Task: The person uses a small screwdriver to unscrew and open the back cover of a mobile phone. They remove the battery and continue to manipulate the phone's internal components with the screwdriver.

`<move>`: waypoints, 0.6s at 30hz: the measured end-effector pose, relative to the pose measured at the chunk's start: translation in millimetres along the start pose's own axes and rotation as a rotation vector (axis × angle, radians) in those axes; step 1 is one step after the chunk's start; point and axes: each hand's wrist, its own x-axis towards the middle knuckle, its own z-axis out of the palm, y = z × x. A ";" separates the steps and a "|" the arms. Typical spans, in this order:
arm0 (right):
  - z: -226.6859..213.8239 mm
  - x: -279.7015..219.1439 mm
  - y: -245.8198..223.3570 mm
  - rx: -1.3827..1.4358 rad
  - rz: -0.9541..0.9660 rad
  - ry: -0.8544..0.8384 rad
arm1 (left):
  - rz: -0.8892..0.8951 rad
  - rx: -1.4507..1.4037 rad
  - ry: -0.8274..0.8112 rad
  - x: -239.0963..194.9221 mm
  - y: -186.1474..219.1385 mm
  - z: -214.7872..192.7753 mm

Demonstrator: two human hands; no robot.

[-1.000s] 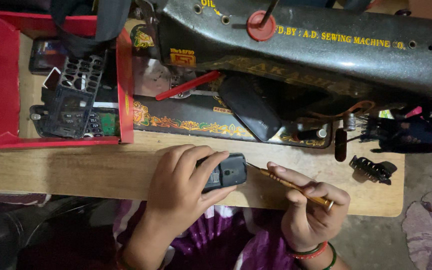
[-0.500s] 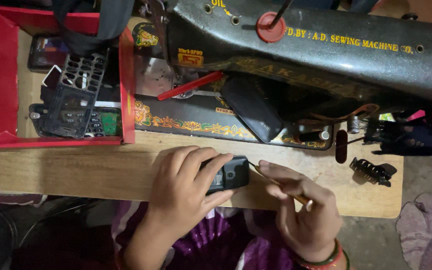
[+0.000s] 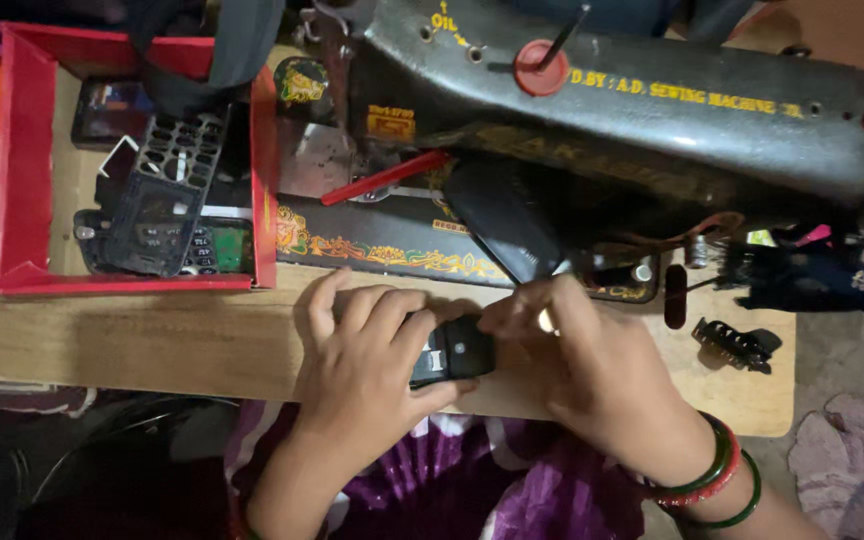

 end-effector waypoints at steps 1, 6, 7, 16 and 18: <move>-1.0 -0.7 -0.5 0.003 0.026 -0.028 | 0.012 0.009 0.009 0.9 2.4 -0.9; -2.5 -2.8 2.4 0.069 0.143 -0.130 | 0.029 -0.068 0.111 5.2 15.3 5.3; -3.4 -2.7 3.4 0.085 0.147 -0.128 | -0.005 -0.079 0.108 8.5 16.5 9.0; -1.4 4.6 7.6 0.014 -0.062 0.090 | -0.082 -0.332 0.149 29.7 12.6 15.3; 0.6 5.9 4.9 -0.106 -0.064 0.172 | -0.120 -0.492 0.131 29.5 12.0 13.8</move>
